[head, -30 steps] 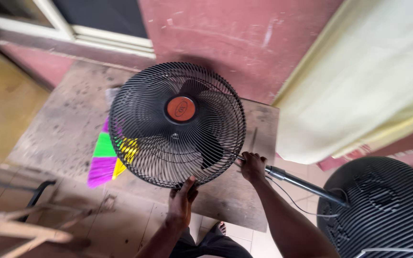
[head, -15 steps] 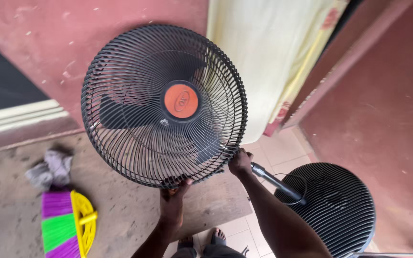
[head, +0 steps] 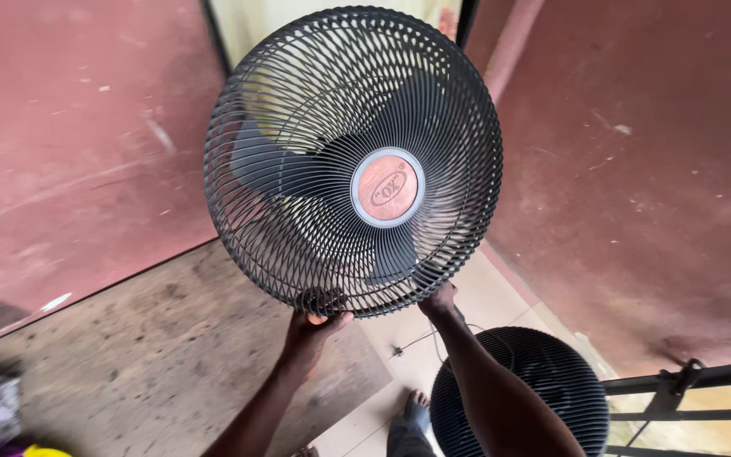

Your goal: The person repairs a black electric fan by bending and securing the metal grill with a wire tie. They manipulate the grill, thread the tie through the mesh, and tighten it to hold the structure in place. The fan remains on a wooden table during the process.

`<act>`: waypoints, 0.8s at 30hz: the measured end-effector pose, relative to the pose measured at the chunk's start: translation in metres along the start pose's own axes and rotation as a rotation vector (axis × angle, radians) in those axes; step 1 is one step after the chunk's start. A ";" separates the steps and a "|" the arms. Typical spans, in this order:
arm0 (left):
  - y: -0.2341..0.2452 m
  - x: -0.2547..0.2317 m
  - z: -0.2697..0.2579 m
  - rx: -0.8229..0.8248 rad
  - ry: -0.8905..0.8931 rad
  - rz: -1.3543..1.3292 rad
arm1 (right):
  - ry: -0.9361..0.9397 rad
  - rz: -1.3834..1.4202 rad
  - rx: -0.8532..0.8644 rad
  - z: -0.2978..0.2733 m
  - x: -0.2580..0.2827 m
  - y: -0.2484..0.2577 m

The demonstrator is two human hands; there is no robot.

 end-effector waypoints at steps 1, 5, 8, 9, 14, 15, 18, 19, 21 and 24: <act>-0.007 0.007 0.013 0.014 0.048 -0.002 | 0.060 0.075 -0.110 -0.001 -0.014 0.007; -0.048 0.030 0.058 0.084 0.159 -0.095 | 0.370 1.109 -0.439 -0.005 -0.065 0.024; -0.091 0.045 0.092 0.121 0.192 -0.187 | 0.020 0.861 -0.353 0.010 -0.129 0.021; -0.102 0.052 0.105 0.059 0.234 -0.195 | -0.048 0.863 -0.347 0.014 -0.147 0.022; -0.158 0.068 0.141 0.043 0.238 -0.134 | -0.301 0.982 -0.352 0.010 -0.222 0.024; -0.168 0.069 0.149 0.061 0.234 -0.120 | -0.337 1.005 -0.356 0.007 -0.234 0.022; -0.193 0.075 0.171 0.084 0.253 -0.068 | -0.455 1.094 -0.366 -0.012 -0.262 0.006; -0.202 0.078 0.179 0.075 0.271 -0.048 | -0.492 1.126 -0.375 -0.021 -0.272 0.001; -0.220 0.080 0.194 0.076 0.301 0.004 | -0.556 1.186 -0.396 -0.032 -0.290 -0.005; -0.243 0.082 0.210 0.093 0.333 0.066 | -0.618 1.278 -0.431 -0.039 -0.313 -0.015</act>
Point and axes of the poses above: each hand's wrist, its own z-axis towards the middle knuckle, its own y-axis out of the back of the hand, x = y × z, the point moved 7 cm from there along z, towards the middle knuckle, and after that the axes turned 11 degrees about y, right-handed, at the moved point
